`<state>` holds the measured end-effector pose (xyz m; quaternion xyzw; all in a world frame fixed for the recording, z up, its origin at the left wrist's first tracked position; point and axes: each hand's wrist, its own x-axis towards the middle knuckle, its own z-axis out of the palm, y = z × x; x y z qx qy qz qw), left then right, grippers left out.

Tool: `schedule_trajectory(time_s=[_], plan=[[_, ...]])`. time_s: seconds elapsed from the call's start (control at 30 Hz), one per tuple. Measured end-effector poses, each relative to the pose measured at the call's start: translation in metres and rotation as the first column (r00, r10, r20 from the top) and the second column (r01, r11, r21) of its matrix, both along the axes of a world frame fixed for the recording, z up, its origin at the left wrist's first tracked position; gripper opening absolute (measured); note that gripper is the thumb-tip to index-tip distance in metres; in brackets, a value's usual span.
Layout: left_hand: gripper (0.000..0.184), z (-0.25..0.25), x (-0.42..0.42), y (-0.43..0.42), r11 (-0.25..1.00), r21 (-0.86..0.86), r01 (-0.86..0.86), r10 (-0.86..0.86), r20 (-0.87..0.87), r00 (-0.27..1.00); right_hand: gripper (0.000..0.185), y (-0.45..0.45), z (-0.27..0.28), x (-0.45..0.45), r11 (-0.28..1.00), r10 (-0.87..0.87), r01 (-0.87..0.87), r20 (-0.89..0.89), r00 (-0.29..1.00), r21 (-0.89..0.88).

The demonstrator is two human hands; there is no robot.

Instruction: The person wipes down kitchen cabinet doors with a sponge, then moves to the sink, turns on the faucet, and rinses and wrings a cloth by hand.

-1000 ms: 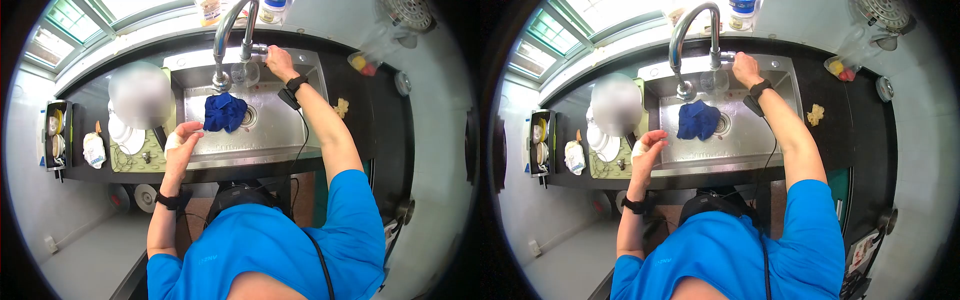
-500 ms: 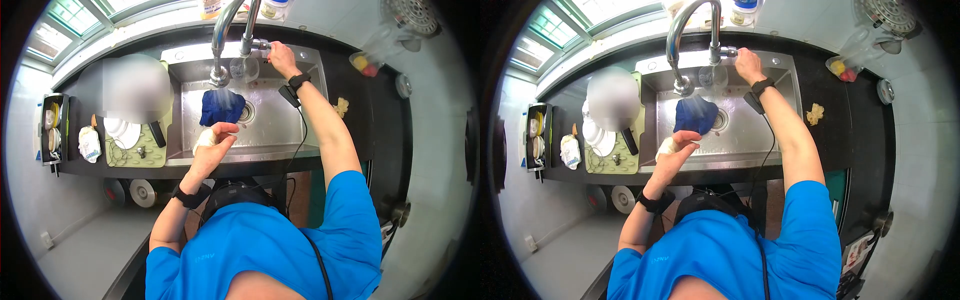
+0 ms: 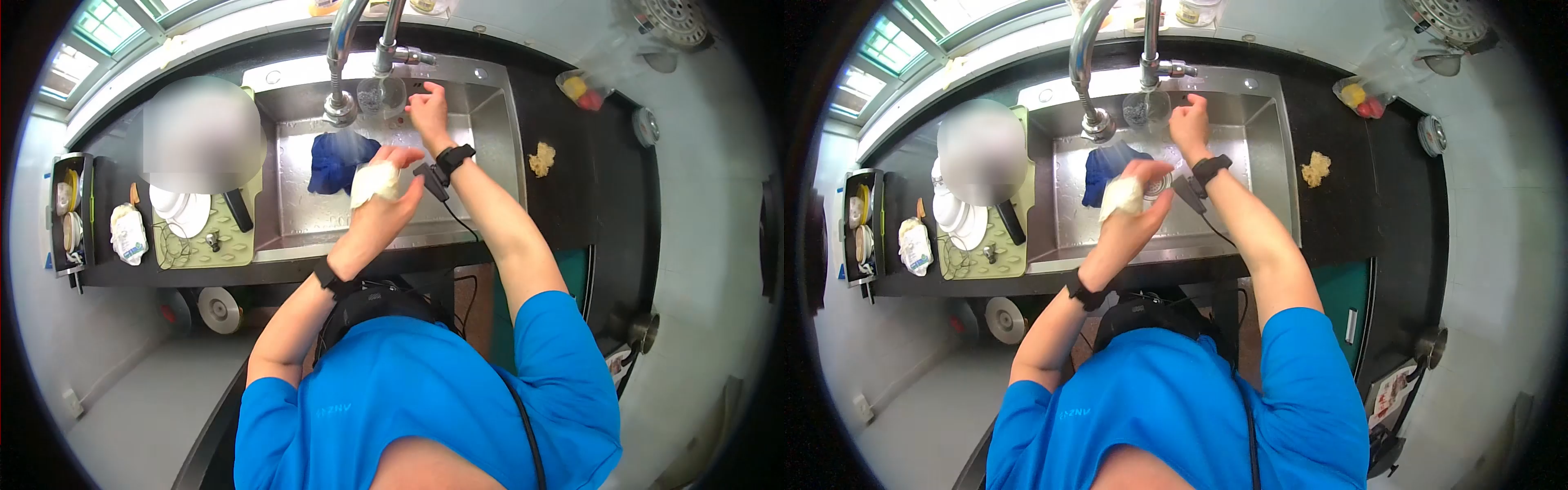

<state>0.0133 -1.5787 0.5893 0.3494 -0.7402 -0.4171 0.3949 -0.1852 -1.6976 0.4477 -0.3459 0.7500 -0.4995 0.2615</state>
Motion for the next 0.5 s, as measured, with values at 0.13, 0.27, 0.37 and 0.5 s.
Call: schedule_trajectory(time_s=[0.13, 0.27, 0.37, 0.5], plan=[[0.028, -0.003, -0.033, -0.002, 0.999, -0.032, 0.032, -0.031, 0.035, 0.999, 0.029, 0.024, 0.026, 0.015, 0.996, 0.091, -0.076, -0.387, 0.917, 0.055], [0.028, -0.009, -0.048, 0.000, 0.993, 0.098, 0.063, -0.071, 0.076, 0.995, 0.027, 0.031, 0.042, 0.016, 0.984, 0.171, -0.113, -0.526, 0.833, 0.140], [0.029, -0.003, -0.049, 0.008, 0.983, 0.176, 0.053, -0.070, 0.089, 0.994, 0.025, 0.033, 0.040, 0.017, 0.981, 0.181, -0.103, -0.575, 0.798, 0.165], [0.028, -0.007, -0.049, 0.011, 0.975, 0.219, 0.037, -0.043, 0.020, 0.999, 0.018, 0.031, 0.036, 0.018, 0.976, 0.197, -0.112, -0.536, 0.821, 0.186]])
